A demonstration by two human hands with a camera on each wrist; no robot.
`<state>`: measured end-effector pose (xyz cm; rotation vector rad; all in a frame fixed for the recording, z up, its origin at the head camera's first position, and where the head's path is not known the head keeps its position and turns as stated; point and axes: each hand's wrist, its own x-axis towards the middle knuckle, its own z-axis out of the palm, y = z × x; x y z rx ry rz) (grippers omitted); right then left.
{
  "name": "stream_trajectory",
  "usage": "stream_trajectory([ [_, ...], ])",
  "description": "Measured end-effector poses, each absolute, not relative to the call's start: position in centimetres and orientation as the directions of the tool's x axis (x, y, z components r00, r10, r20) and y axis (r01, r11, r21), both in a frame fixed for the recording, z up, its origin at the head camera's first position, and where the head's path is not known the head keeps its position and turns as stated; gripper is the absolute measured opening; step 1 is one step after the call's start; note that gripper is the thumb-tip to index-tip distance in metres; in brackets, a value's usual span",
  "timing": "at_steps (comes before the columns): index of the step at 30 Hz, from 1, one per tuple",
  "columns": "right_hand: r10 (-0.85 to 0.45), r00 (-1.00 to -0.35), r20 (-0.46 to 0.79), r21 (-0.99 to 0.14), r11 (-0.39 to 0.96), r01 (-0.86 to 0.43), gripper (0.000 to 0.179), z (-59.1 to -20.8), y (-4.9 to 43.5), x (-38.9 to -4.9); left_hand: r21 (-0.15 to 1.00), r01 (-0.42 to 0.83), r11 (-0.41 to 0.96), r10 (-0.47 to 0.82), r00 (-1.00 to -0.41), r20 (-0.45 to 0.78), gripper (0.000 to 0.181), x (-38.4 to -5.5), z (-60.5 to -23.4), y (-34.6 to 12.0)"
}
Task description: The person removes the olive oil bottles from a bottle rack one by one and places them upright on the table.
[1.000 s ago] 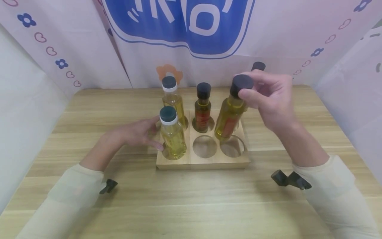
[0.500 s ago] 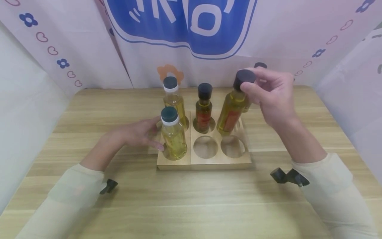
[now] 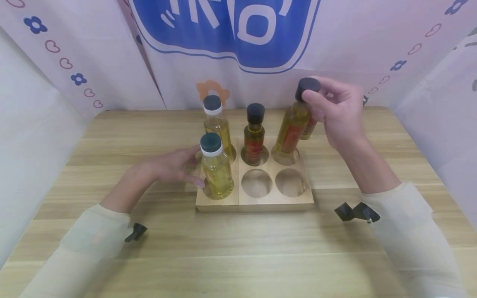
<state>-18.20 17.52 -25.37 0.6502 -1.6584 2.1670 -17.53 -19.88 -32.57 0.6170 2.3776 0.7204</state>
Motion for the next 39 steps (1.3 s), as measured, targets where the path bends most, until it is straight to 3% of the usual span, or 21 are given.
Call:
stream_trajectory([
  [8, 0.03, -0.861, 0.508, -0.822, -0.28, -0.495, 0.012, -25.4, 17.4, -18.8, 0.619, 0.267, 0.739, 0.578, -0.724, -0.377, 0.121, -17.5, -32.7, -20.0],
  [17, 0.081, -0.871, 0.485, -0.846, -0.209, -0.49, 0.016, -25.2, 17.2, -19.5, 0.616, 0.269, 0.74, 0.576, -0.727, -0.374, 0.121, -17.5, -32.8, -20.0],
  [25, 0.103, -0.87, 0.482, -0.834, -0.249, -0.492, 0.015, -25.3, 17.0, -20.4, 0.609, 0.268, 0.747, 0.57, -0.729, -0.378, 0.121, -17.5, -32.7, -20.0],
  [31, 0.115, -0.909, 0.401, -0.865, -0.28, -0.417, 0.012, -25.0, 16.7, -21.1, 0.597, 0.277, 0.753, 0.568, -0.732, -0.377, 0.121, -17.5, -32.6, -19.9],
  [39, 0.098, -0.932, 0.348, -0.915, -0.179, -0.361, 0.011, -24.7, 16.4, -22.4, 0.591, 0.28, 0.757, 0.566, -0.732, -0.379, 0.12, -17.5, -32.6, -19.9],
])
